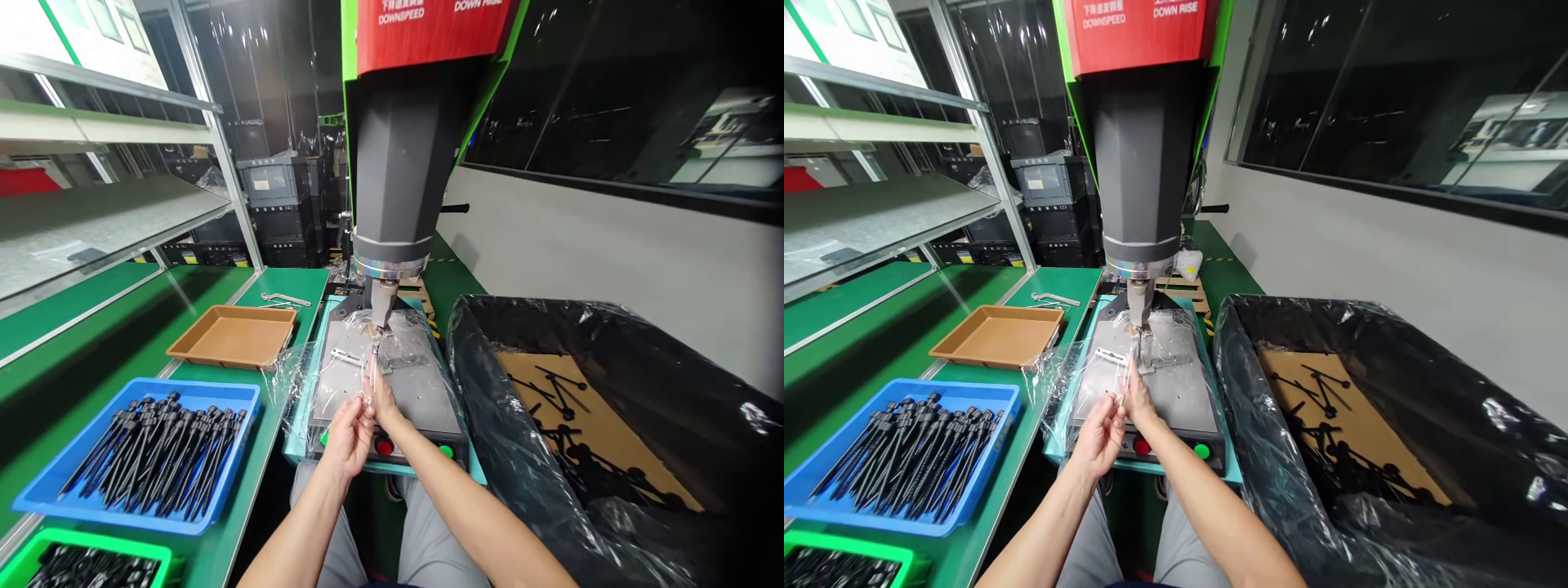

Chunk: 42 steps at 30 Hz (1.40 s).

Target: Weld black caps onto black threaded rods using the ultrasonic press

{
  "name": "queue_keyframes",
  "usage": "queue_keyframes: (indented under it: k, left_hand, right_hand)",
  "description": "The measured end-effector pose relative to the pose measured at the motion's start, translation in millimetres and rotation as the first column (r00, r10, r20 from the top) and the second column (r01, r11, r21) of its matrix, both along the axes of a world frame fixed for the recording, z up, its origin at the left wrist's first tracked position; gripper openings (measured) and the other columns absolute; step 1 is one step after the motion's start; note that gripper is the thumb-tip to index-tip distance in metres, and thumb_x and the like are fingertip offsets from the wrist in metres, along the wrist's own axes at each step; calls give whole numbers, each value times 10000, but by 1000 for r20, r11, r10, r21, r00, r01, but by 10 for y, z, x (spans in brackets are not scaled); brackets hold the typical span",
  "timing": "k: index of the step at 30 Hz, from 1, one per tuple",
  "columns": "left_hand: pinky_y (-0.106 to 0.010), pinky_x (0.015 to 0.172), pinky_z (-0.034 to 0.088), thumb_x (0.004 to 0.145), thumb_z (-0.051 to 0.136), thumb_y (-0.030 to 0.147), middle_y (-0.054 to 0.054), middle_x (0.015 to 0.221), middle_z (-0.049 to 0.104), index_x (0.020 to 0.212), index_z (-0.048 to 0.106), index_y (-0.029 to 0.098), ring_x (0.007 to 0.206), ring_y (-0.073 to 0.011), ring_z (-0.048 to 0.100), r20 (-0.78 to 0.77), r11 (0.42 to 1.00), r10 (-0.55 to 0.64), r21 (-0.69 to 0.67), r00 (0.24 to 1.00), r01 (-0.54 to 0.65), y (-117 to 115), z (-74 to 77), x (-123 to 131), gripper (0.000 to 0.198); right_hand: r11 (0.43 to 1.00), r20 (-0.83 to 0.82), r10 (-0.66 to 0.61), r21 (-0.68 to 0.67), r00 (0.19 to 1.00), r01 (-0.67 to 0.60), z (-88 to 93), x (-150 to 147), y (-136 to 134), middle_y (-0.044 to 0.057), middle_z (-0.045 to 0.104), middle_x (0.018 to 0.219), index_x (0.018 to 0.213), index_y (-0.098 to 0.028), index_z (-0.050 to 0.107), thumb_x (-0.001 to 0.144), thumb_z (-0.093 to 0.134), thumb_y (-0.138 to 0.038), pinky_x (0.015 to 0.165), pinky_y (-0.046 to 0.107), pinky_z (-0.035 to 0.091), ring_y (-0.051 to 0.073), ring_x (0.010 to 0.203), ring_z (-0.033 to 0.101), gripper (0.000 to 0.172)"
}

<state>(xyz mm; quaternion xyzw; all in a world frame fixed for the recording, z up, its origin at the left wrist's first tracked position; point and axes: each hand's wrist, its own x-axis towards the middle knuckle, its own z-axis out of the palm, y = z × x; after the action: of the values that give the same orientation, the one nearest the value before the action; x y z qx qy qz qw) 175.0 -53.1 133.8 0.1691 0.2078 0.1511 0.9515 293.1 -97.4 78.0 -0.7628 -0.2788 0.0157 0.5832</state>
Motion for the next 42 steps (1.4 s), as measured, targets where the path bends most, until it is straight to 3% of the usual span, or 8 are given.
queue_keyframes:
  k: [7, 14, 22, 31, 34, 37, 39, 42]
  left_hand:
    - [-121, 485, 516, 770, 732, 133, -67, 934, 710, 878, 666, 111, 675, -97, 666, -29, 997, -23, 75, 999, 25, 49, -23, -4, 128]
    - [-120, 485, 519, 758, 744, 135, -62, 925, 714, 884, 665, 118, 676, -100, 675, -35, 996, -21, 81, 999, 24, 96, 37, 70, 150]
    - [-132, 484, 529, 756, 737, 108, -69, 883, 715, 853, 653, 107, 648, -102, 674, -44, 998, 11, 64, 999, -8, 130, 95, 116, 129]
    - [-115, 481, 511, 745, 751, 124, -63, 885, 720, 849, 649, 116, 638, -85, 660, -58, 994, 54, 93, 997, -48, 169, -76, 195, 146]
    - [-110, 498, 508, 777, 715, 118, -56, 869, 712, 849, 649, 112, 636, -74, 653, -81, 993, 62, 105, 995, -54, 152, -151, 205, 98]
    - [-113, 509, 503, 792, 704, 134, -55, 880, 704, 851, 647, 113, 663, -75, 657, -112, 988, 56, 146, 992, -39, 152, -223, 190, 85]
    - [-137, 552, 523, 785, 718, 161, -73, 939, 707, 863, 648, 117, 698, -89, 667, -157, 983, 30, 182, 987, -1, 162, -272, 141, 114]
    - [-198, 613, 541, 749, 763, 239, -115, 966, 710, 838, 652, 110, 728, -127, 674, -256, 956, -91, 249, 962, 157, 162, -330, -33, 193]
  right_hand:
    - [908, 365, -395, 13, 843, 420, 274, 501, -58, 216, 466, 1297, 1396, -123, 447, 908, 412, -421, 1042, 484, 385, 312, 1247, 450, 573]
    - [949, 322, -262, -86, 910, 304, 568, 949, 10, 161, 608, 1168, 1102, -164, 667, 834, 521, -391, 1036, 452, 389, 291, 1151, 526, 381]
    - [952, 289, -286, -25, 914, 306, 637, 1024, 46, 185, 611, 1119, 1005, -136, 656, 827, 489, -393, 999, 449, 406, 292, 1091, 546, 355]
    - [961, 29, -269, 80, 963, 266, 408, 220, -445, 150, 636, 1064, 1031, -149, 646, 839, 503, -506, 890, 445, 471, 288, 1005, 588, 429]
    - [983, -366, -44, 151, 930, 105, 219, -272, -657, 101, 661, 977, 1032, -182, 614, 812, 575, -556, 696, 354, 503, 242, 868, 612, 435]
    - [968, -665, 240, 214, 707, -127, 142, -725, -821, 85, 677, 938, 997, -184, 601, 791, 650, -551, 605, 278, 474, 185, 780, 619, 423]
    - [932, -727, 359, 245, 585, -268, 185, -923, -890, 87, 686, 916, 989, -168, 608, 793, 681, -522, 599, 259, 467, 165, 758, 619, 411]
    - [903, -609, 429, 269, 667, -335, 337, -1024, -925, 83, 686, 930, 1028, -165, 627, 829, 666, -492, 654, 279, 495, 165, 791, 621, 385]
